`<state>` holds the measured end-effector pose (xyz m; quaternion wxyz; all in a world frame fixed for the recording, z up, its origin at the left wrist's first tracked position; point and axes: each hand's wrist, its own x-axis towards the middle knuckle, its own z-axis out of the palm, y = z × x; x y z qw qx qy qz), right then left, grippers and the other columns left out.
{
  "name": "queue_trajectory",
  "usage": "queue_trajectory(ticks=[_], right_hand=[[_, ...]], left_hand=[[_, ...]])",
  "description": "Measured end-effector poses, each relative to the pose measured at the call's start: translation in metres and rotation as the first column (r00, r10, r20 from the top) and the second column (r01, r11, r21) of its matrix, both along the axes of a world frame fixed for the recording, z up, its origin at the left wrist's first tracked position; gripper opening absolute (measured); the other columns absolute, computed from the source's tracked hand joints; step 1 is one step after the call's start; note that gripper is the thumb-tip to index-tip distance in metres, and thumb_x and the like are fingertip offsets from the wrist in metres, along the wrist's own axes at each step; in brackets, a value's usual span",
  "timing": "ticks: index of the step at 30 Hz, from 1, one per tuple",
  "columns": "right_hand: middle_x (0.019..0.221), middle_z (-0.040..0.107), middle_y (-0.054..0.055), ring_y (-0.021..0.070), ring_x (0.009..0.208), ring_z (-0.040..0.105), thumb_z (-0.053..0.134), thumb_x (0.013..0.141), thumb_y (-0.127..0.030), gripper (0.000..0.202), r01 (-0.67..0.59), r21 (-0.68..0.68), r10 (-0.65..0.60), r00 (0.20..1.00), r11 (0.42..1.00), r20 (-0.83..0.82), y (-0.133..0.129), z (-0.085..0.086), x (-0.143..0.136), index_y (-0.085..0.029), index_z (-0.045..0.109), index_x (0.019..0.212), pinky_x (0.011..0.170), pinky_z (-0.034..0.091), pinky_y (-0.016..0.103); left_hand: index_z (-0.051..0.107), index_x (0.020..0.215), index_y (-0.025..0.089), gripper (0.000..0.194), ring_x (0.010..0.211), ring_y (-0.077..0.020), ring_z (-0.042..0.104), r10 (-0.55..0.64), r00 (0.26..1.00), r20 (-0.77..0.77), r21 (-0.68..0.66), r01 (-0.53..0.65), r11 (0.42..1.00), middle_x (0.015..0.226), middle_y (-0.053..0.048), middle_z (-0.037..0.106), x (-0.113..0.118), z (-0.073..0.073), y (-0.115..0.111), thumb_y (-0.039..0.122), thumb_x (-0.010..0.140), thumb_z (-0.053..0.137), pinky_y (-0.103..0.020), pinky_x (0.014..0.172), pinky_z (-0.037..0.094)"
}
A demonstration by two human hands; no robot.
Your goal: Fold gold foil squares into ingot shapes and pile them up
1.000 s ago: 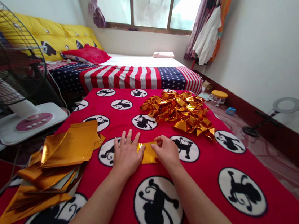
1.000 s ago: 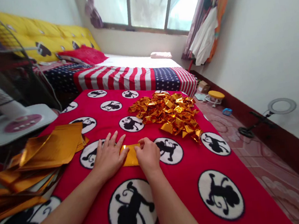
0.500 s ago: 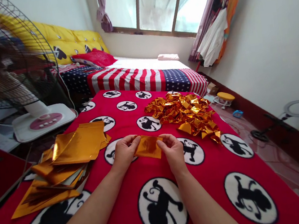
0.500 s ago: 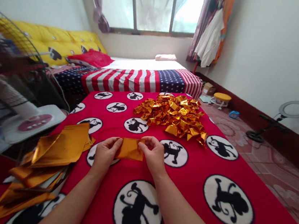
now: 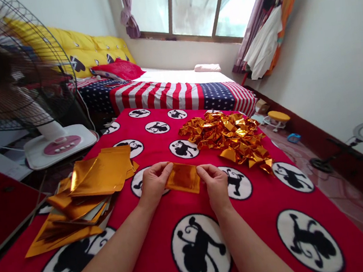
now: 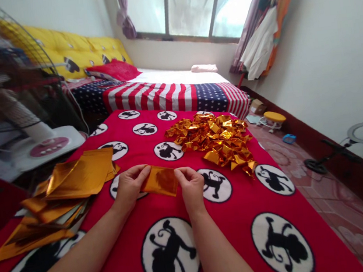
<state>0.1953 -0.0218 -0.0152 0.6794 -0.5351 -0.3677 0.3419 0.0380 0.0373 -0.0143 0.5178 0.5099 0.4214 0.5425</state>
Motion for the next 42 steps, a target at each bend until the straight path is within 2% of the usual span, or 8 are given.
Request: queue_trajectory(ticks=[6,11,18,21,24,29,34,42], right_hand=[[0.061,0.059,-0.003,0.0091,0.053,0.048,0.071,0.075,-0.039,0.024,0.071,0.044,-0.068,0.996,0.996,-0.064,0.000,0.002,0.002,-0.016,0.067,0.073,0.052,0.039,0.022],[0.067,0.063,-0.001,0.0109,0.060,0.054,0.073,0.073,-0.039,0.023,0.111,0.062,-0.103,0.989,0.992,-0.110,0.001,0.002,0.003,-0.016,0.069,0.075,0.058,0.044,0.023],[0.065,0.058,-0.004,0.0073,0.053,0.046,0.071,0.076,-0.042,0.026,0.077,0.076,-0.067,0.989,0.994,-0.130,0.001,0.002,0.004,-0.017,0.065,0.080,0.049,0.036,0.019],[0.069,0.059,-0.003,0.0071,0.050,0.044,0.069,0.077,-0.045,0.030,-0.037,0.081,0.046,0.993,0.996,-0.113,-0.001,0.003,0.001,-0.018,0.063,0.090,0.046,0.035,0.020],[0.063,0.057,-0.004,0.0078,0.051,0.044,0.069,0.078,-0.044,0.027,-0.168,0.053,0.169,0.985,0.984,-0.017,-0.004,0.005,-0.005,-0.017,0.062,0.077,0.050,0.036,0.020],[0.055,0.053,-0.004,0.0089,0.052,0.043,0.069,0.077,-0.042,0.032,-0.111,-0.006,0.111,0.990,0.994,0.087,-0.006,0.007,-0.011,-0.017,0.057,0.062,0.049,0.033,0.021],[0.058,0.057,-0.003,0.0097,0.053,0.046,0.070,0.076,-0.043,0.030,-0.108,0.008,0.107,0.992,0.994,0.059,-0.005,0.007,-0.016,-0.017,0.060,0.065,0.051,0.036,0.021],[0.060,0.057,-0.003,0.0092,0.054,0.045,0.069,0.078,-0.040,0.026,-0.155,0.027,0.155,0.988,0.988,0.011,-0.004,0.008,-0.023,-0.017,0.060,0.068,0.051,0.034,0.021]], left_hand=[[0.072,0.076,0.012,0.031,0.065,-0.0159,0.062,-0.220,0.963,-0.155,0.060,0.232,0.971,0.071,-0.004,0.070,-0.002,0.007,-0.006,0.043,0.072,0.072,-0.022,0.061,0.049],[0.070,0.070,0.012,0.029,0.057,-0.0123,0.054,-0.292,0.915,-0.277,0.078,0.325,0.943,0.061,-0.001,0.064,-0.003,0.010,-0.007,0.041,0.076,0.067,-0.020,0.053,0.041],[0.064,0.054,0.013,0.038,0.046,-0.0087,0.044,-0.226,0.949,-0.219,0.032,0.239,0.971,0.049,0.000,0.057,-0.002,0.010,-0.008,0.046,0.071,0.070,-0.019,0.045,0.032],[0.064,0.057,0.013,0.036,0.046,-0.0086,0.045,-0.129,0.983,-0.131,0.030,0.134,0.991,0.050,0.001,0.058,-0.001,0.009,-0.007,0.046,0.070,0.071,-0.020,0.045,0.033],[0.062,0.055,0.013,0.036,0.046,-0.0083,0.046,-0.071,0.991,-0.111,0.050,0.077,0.996,0.049,0.001,0.056,-0.001,0.007,-0.006,0.044,0.071,0.071,-0.020,0.046,0.034],[0.063,0.059,0.013,0.035,0.049,-0.0087,0.051,-0.130,0.991,-0.032,0.036,0.131,0.991,0.053,0.001,0.060,0.000,0.008,-0.007,0.045,0.070,0.074,-0.020,0.051,0.041],[0.073,0.084,0.013,0.039,0.074,-0.0195,0.067,-0.291,0.956,0.028,-0.023,0.291,0.956,0.082,-0.008,0.075,0.006,0.009,-0.011,0.041,0.058,0.082,-0.028,0.069,0.053],[0.074,0.079,0.013,0.024,0.073,-0.0195,0.069,-0.247,0.969,-0.013,0.009,0.247,0.969,0.082,-0.007,0.076,0.009,0.010,-0.016,0.033,0.066,0.076,-0.028,0.071,0.054]])
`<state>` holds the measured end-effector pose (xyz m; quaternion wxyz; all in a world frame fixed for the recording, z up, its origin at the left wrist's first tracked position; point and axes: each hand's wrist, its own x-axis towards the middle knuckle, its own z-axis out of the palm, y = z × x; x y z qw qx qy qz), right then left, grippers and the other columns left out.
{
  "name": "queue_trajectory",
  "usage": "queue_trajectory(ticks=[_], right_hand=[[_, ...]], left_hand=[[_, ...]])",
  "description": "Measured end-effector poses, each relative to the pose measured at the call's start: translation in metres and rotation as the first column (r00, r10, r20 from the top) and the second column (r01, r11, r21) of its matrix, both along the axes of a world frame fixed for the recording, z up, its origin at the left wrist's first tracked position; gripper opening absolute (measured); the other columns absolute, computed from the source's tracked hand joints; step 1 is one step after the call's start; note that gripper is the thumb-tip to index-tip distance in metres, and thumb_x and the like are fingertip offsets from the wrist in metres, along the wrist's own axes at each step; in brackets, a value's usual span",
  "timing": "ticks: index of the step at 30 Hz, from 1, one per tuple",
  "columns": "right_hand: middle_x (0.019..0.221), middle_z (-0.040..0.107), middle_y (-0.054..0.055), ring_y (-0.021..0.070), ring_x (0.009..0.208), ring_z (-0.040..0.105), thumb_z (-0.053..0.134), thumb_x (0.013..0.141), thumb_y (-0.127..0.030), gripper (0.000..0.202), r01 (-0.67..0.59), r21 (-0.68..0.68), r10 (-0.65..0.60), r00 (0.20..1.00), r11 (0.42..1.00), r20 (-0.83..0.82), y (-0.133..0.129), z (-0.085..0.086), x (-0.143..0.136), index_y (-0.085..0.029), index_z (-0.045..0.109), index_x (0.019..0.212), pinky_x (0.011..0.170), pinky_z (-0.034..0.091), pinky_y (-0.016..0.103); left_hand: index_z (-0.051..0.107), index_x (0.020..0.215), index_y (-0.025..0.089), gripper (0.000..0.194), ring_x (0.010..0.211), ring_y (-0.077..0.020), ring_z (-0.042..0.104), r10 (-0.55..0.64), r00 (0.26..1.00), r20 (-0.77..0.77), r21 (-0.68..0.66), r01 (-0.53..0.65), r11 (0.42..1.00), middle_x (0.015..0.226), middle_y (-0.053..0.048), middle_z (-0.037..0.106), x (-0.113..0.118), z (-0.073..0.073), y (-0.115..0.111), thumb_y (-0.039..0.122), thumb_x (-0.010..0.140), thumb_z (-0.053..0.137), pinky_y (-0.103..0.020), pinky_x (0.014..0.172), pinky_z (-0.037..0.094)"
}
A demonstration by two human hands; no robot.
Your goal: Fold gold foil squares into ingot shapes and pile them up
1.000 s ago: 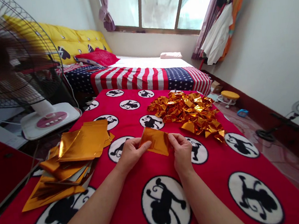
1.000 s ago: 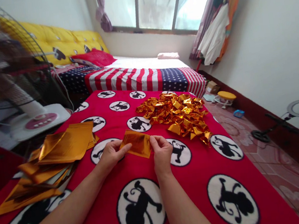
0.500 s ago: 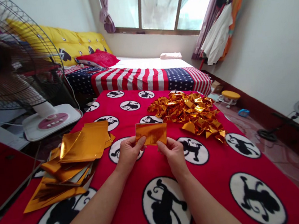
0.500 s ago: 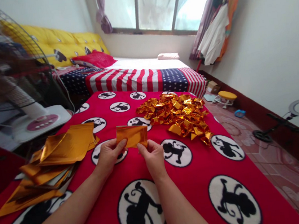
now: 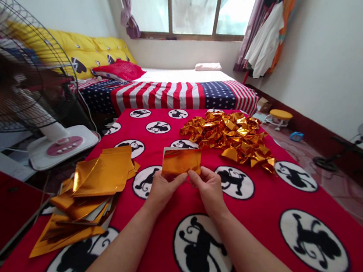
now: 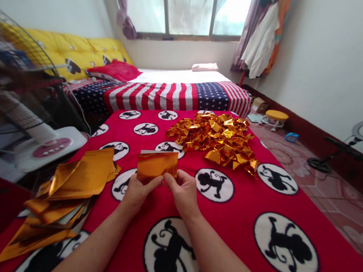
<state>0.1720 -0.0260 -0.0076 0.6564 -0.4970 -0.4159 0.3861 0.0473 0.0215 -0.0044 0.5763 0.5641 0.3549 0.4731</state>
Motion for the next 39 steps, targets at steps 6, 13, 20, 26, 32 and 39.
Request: queue_trajectory(ticks=[6,13,20,26,32,39], right_hand=[[0.055,0.054,-0.004,0.0083,0.051,0.043,0.069,0.079,-0.040,0.031,0.084,-0.005,-0.083,0.995,0.996,0.059,0.000,-0.003,0.013,-0.016,0.057,0.062,0.049,0.031,0.021],[0.056,0.054,-0.004,0.0070,0.050,0.043,0.072,0.077,-0.038,0.028,0.097,0.038,-0.092,0.990,0.995,-0.111,0.000,-0.005,0.014,-0.017,0.058,0.066,0.048,0.032,0.020],[0.055,0.055,-0.004,0.0076,0.049,0.044,0.078,0.069,-0.037,0.026,0.005,-0.019,-0.008,0.980,1.000,-0.201,-0.001,-0.002,-0.014,-0.016,0.063,0.066,0.048,0.035,0.022],[0.054,0.059,-0.003,0.0087,0.046,0.048,0.078,0.068,-0.037,0.026,0.113,-0.027,-0.116,0.959,0.993,-0.260,0.002,-0.003,-0.001,-0.015,0.063,0.066,0.046,0.037,0.022],[0.056,0.059,-0.003,0.0076,0.048,0.048,0.078,0.069,-0.036,0.025,0.154,0.010,-0.146,0.956,0.988,-0.254,0.001,-0.001,0.022,-0.016,0.063,0.065,0.048,0.038,0.020],[0.054,0.056,-0.005,0.0059,0.047,0.042,0.075,0.072,-0.032,0.024,0.093,0.028,-0.086,0.974,0.995,-0.208,-0.001,-0.001,0.025,-0.017,0.061,0.061,0.047,0.032,0.019]], left_hand=[[0.070,0.063,0.013,0.021,0.050,-0.0101,0.055,0.093,0.996,-0.017,-0.025,-0.093,0.995,0.059,-0.002,0.068,-0.007,-0.001,0.006,0.032,0.066,0.077,-0.020,0.052,0.043],[0.069,0.062,0.011,0.024,0.044,-0.0050,0.042,0.135,0.991,0.013,-0.068,-0.134,0.989,0.053,0.000,0.061,-0.010,0.001,0.009,0.034,0.067,0.076,-0.017,0.043,0.029],[0.071,0.065,0.013,0.019,0.054,-0.0087,0.052,0.005,0.998,0.064,-0.057,-0.001,0.998,0.058,0.000,0.064,-0.006,0.002,0.002,0.031,0.065,0.078,-0.018,0.052,0.040],[0.070,0.061,0.014,0.019,0.055,-0.0095,0.053,0.001,1.000,-0.020,0.004,-0.001,1.000,0.059,-0.001,0.066,-0.008,-0.002,0.004,0.031,0.068,0.076,-0.020,0.055,0.040],[0.070,0.060,0.013,0.025,0.046,-0.0074,0.045,0.056,0.997,-0.057,0.003,-0.056,0.998,0.053,0.000,0.062,-0.012,-0.002,0.008,0.037,0.067,0.076,-0.020,0.046,0.032],[0.071,0.070,0.014,0.024,0.058,-0.0109,0.055,0.031,0.999,-0.008,0.035,-0.030,0.999,0.063,-0.002,0.066,-0.013,-0.002,0.010,0.037,0.068,0.077,-0.020,0.057,0.042]])
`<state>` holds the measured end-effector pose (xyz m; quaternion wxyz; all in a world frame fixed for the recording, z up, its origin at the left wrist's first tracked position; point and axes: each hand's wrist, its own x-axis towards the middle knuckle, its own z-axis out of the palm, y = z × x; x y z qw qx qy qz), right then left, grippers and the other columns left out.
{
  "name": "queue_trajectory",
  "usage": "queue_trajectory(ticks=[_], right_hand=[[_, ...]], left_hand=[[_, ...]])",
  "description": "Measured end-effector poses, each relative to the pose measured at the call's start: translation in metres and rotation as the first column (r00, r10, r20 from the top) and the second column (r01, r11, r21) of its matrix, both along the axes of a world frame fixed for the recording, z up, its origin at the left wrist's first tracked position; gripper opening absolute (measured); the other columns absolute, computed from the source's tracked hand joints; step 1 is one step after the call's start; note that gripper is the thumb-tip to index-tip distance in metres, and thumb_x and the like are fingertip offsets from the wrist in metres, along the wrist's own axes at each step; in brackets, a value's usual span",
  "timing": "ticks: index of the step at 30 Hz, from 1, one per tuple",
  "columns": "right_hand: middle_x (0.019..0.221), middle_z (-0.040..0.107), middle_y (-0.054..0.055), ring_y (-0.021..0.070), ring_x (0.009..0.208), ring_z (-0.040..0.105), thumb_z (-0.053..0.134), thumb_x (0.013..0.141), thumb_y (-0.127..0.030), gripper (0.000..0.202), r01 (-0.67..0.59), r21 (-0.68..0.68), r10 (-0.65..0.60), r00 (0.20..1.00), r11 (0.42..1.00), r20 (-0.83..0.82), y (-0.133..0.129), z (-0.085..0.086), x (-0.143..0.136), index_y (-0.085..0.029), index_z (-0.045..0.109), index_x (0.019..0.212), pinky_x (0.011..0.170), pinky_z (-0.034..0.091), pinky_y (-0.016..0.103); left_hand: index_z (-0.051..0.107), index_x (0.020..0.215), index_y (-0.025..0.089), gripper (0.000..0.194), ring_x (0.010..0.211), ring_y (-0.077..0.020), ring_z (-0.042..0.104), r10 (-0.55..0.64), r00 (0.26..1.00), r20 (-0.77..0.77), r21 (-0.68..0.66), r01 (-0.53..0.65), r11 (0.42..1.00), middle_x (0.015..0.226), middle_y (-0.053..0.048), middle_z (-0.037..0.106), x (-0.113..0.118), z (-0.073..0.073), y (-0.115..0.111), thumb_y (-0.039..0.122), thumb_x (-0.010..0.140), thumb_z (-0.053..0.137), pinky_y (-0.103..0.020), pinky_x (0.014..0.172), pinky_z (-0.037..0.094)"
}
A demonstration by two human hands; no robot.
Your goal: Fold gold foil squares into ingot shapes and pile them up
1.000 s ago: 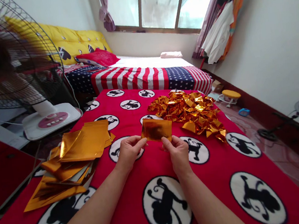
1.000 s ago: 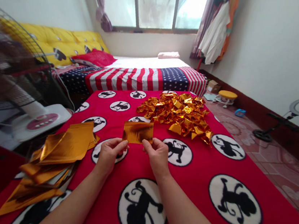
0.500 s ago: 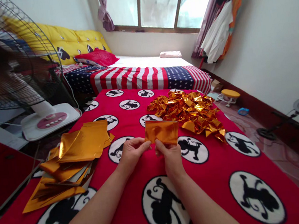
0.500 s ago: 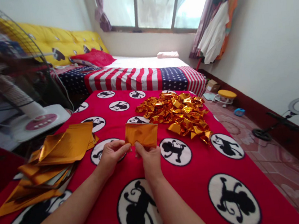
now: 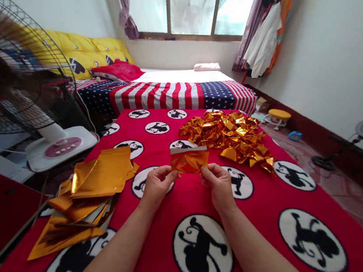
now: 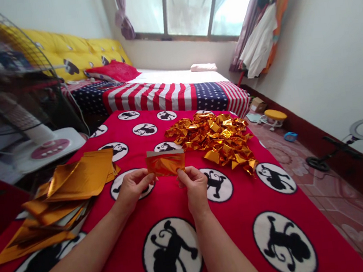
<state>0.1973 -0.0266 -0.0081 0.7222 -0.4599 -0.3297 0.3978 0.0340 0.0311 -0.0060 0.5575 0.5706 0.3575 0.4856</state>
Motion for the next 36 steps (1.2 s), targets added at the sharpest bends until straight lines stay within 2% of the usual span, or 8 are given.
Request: queue_trajectory(ticks=[6,9,12,17,21,25,28,36], right_hand=[[0.052,0.054,-0.005,0.0074,0.047,0.042,0.072,0.075,-0.035,0.027,-0.160,-0.069,0.166,0.981,0.985,0.096,-0.003,0.000,-0.001,-0.018,0.058,0.060,0.046,0.031,0.020],[0.061,0.058,-0.003,0.0101,0.053,0.048,0.069,0.078,-0.041,0.026,-0.208,-0.072,0.214,0.974,0.975,0.077,-0.003,0.000,-0.003,-0.019,0.061,0.067,0.050,0.036,0.021],[0.065,0.058,-0.003,0.0105,0.056,0.050,0.069,0.078,-0.040,0.022,-0.142,-0.037,0.143,0.989,0.989,0.038,-0.002,-0.001,-0.004,-0.021,0.062,0.072,0.054,0.039,0.022],[0.059,0.057,-0.003,0.0107,0.054,0.049,0.072,0.075,-0.040,0.025,-0.137,-0.073,0.139,0.990,0.988,0.028,-0.001,-0.002,-0.004,-0.019,0.062,0.066,0.053,0.040,0.022],[0.058,0.058,-0.002,0.0111,0.053,0.050,0.074,0.072,-0.044,0.029,-0.101,-0.096,0.106,0.993,0.990,0.046,0.000,-0.002,-0.005,-0.018,0.061,0.064,0.051,0.039,0.022],[0.069,0.065,0.000,0.0145,0.061,0.058,0.071,0.076,-0.042,0.024,-0.087,-0.065,0.090,0.995,0.994,0.052,0.001,-0.003,-0.006,-0.019,0.067,0.077,0.059,0.048,0.026],[0.076,0.068,0.002,0.0169,0.066,0.062,0.070,0.077,-0.042,0.023,-0.066,-0.041,0.067,0.997,0.997,0.034,0.003,-0.005,-0.006,-0.020,0.069,0.085,0.063,0.052,0.029],[0.091,0.068,0.001,0.0139,0.075,0.065,0.072,0.077,-0.035,0.038,0.000,0.003,0.000,1.000,1.000,0.015,0.005,-0.008,-0.004,-0.025,0.064,0.113,0.074,0.054,0.028]], left_hand=[[0.070,0.072,0.013,0.026,0.054,-0.0088,0.052,0.078,0.991,0.108,-0.049,-0.073,0.996,0.061,0.001,0.062,0.002,-0.003,0.000,0.039,0.072,0.073,-0.018,0.053,0.041],[0.069,0.070,0.013,0.025,0.058,-0.0106,0.054,0.001,0.998,0.068,-0.080,0.005,0.997,0.064,0.000,0.064,0.001,0.000,-0.002,0.038,0.071,0.073,-0.019,0.055,0.044],[0.066,0.065,0.013,0.026,0.058,-0.0114,0.054,-0.057,0.998,-0.006,-0.071,0.057,0.996,0.060,0.000,0.060,0.000,0.003,-0.004,0.038,0.071,0.072,-0.020,0.055,0.043],[0.058,0.059,0.014,0.036,0.048,-0.0065,0.039,0.043,0.999,-0.030,-0.077,-0.045,0.996,0.052,0.005,0.048,-0.001,-0.001,-0.003,0.045,0.076,0.066,-0.017,0.044,0.030],[0.065,0.068,0.014,0.034,0.050,-0.0084,0.046,0.055,0.998,-0.031,-0.112,-0.058,0.992,0.057,0.002,0.056,-0.001,-0.004,-0.002,0.048,0.076,0.066,-0.017,0.046,0.035],[0.071,0.092,0.015,0.031,0.068,-0.0128,0.058,0.048,0.999,-0.015,-0.005,-0.048,0.999,0.076,-0.002,0.065,0.000,-0.004,-0.001,0.043,0.078,0.066,-0.020,0.062,0.046],[0.066,0.112,0.019,0.040,0.069,-0.0110,0.058,0.045,0.999,-0.012,0.046,-0.044,0.998,0.080,0.000,0.063,0.001,-0.005,-0.001,0.037,0.076,0.070,-0.019,0.063,0.046],[0.064,0.114,0.020,0.040,0.060,-0.0068,0.051,0.085,0.996,-0.034,0.092,-0.081,0.992,0.076,0.003,0.054,0.002,-0.008,0.001,0.032,0.077,0.069,-0.016,0.055,0.041]])
